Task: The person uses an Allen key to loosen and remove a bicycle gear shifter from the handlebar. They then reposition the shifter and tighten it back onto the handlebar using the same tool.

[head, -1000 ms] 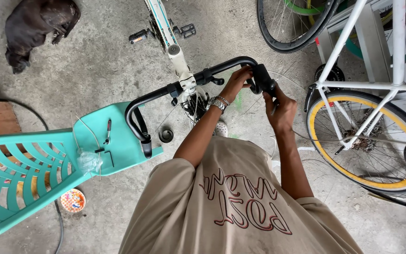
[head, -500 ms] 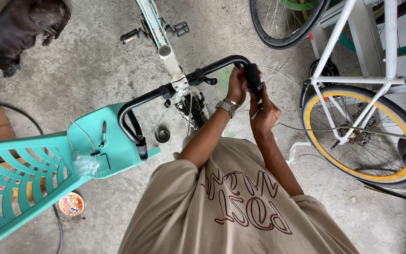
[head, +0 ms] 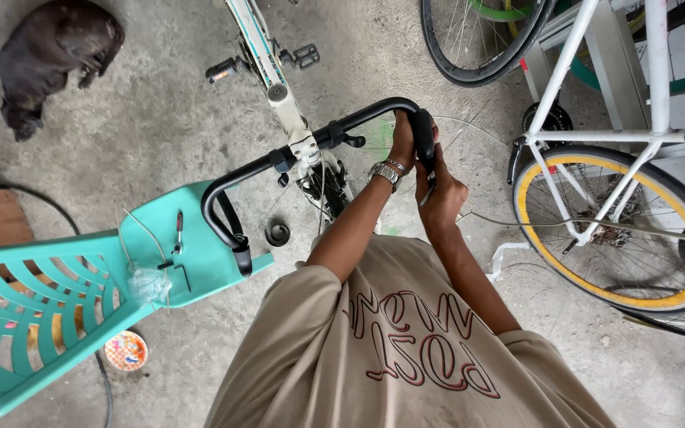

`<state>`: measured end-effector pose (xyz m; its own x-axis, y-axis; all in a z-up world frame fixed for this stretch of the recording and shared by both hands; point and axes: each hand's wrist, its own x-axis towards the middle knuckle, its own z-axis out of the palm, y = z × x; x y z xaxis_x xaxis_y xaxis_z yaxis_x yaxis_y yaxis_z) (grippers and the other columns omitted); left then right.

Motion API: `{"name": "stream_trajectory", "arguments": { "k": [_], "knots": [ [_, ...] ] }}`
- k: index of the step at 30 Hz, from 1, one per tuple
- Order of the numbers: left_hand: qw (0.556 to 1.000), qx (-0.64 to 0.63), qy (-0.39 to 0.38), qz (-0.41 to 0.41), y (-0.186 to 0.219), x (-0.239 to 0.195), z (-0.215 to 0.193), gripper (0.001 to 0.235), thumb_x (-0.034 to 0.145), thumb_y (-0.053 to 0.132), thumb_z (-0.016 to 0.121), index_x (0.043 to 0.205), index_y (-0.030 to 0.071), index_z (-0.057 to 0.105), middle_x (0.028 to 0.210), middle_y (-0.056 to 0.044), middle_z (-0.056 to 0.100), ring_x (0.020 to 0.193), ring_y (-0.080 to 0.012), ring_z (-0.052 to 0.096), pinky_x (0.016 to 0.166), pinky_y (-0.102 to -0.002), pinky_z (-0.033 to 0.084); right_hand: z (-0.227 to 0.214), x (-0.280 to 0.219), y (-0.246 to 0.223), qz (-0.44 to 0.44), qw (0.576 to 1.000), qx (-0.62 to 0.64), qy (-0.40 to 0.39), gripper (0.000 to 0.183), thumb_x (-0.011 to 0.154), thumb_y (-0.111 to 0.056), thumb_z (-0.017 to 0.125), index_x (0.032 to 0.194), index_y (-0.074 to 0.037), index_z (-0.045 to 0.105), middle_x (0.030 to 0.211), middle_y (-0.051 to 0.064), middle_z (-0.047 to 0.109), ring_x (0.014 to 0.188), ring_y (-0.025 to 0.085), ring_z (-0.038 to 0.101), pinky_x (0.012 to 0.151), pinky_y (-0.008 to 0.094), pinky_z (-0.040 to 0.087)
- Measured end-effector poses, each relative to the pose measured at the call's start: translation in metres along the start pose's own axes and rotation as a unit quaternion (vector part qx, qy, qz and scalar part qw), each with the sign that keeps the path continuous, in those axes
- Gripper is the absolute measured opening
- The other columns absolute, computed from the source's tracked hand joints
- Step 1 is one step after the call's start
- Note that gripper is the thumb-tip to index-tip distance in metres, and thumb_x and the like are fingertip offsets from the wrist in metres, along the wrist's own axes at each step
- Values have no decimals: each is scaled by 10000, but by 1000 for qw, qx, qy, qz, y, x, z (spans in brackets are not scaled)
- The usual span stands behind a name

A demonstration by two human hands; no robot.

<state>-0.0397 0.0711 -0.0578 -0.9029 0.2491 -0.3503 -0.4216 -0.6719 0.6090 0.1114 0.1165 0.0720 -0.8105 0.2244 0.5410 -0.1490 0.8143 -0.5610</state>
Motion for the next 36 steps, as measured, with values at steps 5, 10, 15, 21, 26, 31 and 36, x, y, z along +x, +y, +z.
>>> {"name": "stream_trajectory", "arguments": {
  "k": [5,10,15,21,26,31,36],
  "knots": [
    [999,48,4,14,36,-42,29,711,1025,560,231,723,65,641,597,-189,621,495,-306,644,444,-366,500,-35,31,-12,-11,985,144,-99,497,925,-86,783,1377,49,627,853,201,761,624,332,730,515,363,514],
    [985,170,28,-29,50,-77,15,656,1072,576,182,1078,181,705,1065,-57,751,1051,-251,620,954,-493,344,-45,30,9,42,954,219,-200,491,925,-105,771,1388,-10,642,917,151,773,643,264,739,466,307,480],
    [910,391,-16,136,70,-109,-20,681,1125,399,475,1630,41,189,1658,-244,174,1546,-411,175,1246,-580,196,-39,15,23,68,938,247,-233,351,984,-56,686,1329,13,680,580,65,681,442,198,614,482,267,414],
    [789,543,-113,265,91,-172,1,1107,838,322,845,1659,68,146,1677,-229,202,1544,-424,214,1257,-535,227,-48,29,17,46,938,215,-268,353,943,-4,691,1293,35,697,552,112,672,451,250,641,504,310,464],
    [826,491,-154,229,87,-149,11,1458,598,449,1029,1662,117,90,1652,-281,134,1519,-483,223,1253,-549,249,-35,17,28,16,946,203,-252,412,881,50,665,1291,62,692,527,155,644,471,285,658,502,323,480],
    [842,456,-183,222,86,-118,9,1441,563,339,1084,1661,206,160,1613,-250,233,1487,-461,339,1239,-485,309,-24,6,36,45,947,246,-202,437,860,95,590,1280,59,702,477,118,603,431,250,625,495,289,462],
    [873,405,-213,166,85,-105,6,1453,593,214,1100,1667,261,122,1583,-288,310,1345,-408,549,1157,-431,459,-23,5,34,56,939,279,-192,405,868,71,584,1245,35,727,462,93,591,414,222,617,467,271,438]
  ]
}}
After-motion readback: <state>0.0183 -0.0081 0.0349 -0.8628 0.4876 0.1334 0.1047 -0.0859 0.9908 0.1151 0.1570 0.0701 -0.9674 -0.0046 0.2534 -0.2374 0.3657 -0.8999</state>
